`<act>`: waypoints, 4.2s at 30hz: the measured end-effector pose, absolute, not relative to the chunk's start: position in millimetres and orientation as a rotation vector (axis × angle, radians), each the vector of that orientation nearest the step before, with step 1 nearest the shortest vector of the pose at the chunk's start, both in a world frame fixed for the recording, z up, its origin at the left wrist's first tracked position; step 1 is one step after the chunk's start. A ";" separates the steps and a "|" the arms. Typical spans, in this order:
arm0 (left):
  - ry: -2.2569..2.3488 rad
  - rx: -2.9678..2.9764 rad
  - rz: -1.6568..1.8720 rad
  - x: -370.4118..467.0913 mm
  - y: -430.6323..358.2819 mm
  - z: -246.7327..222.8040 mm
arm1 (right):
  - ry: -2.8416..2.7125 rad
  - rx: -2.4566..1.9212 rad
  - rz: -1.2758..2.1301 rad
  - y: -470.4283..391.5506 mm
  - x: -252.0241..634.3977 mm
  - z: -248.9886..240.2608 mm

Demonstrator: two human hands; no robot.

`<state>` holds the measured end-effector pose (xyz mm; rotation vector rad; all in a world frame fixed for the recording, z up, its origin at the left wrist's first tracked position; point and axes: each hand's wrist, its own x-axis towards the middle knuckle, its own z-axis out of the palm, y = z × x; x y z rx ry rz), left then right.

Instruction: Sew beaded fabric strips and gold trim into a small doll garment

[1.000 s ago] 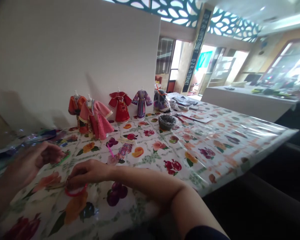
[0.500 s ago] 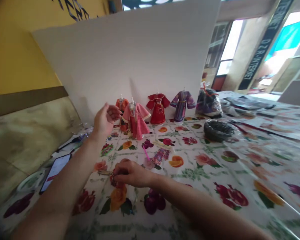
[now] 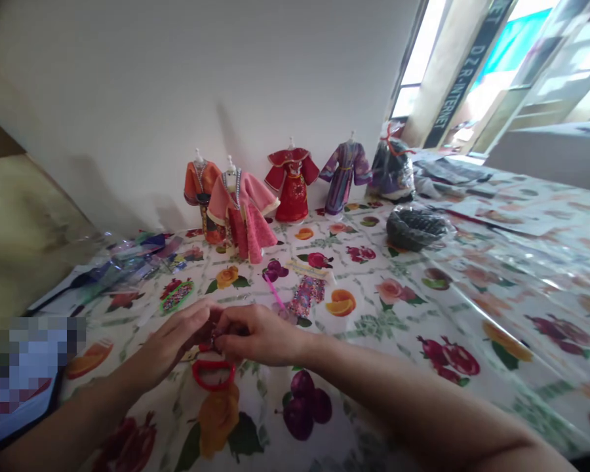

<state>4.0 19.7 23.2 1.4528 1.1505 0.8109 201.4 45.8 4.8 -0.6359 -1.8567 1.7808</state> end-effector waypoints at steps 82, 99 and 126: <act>1.138 1.103 1.237 -28.3 41.5 16.9 | -1.969 -0.956 0.880 75.0 228.0 23.6; 1.076 1.063 1.275 -37.0 46.5 25.4 | -2.899 -1.072 0.656 51.3 236.2 28.9; 1.036 1.321 0.685 3.1 4.9 2.7 | -2.367 -0.695 0.350 22.5 224.7 -6.1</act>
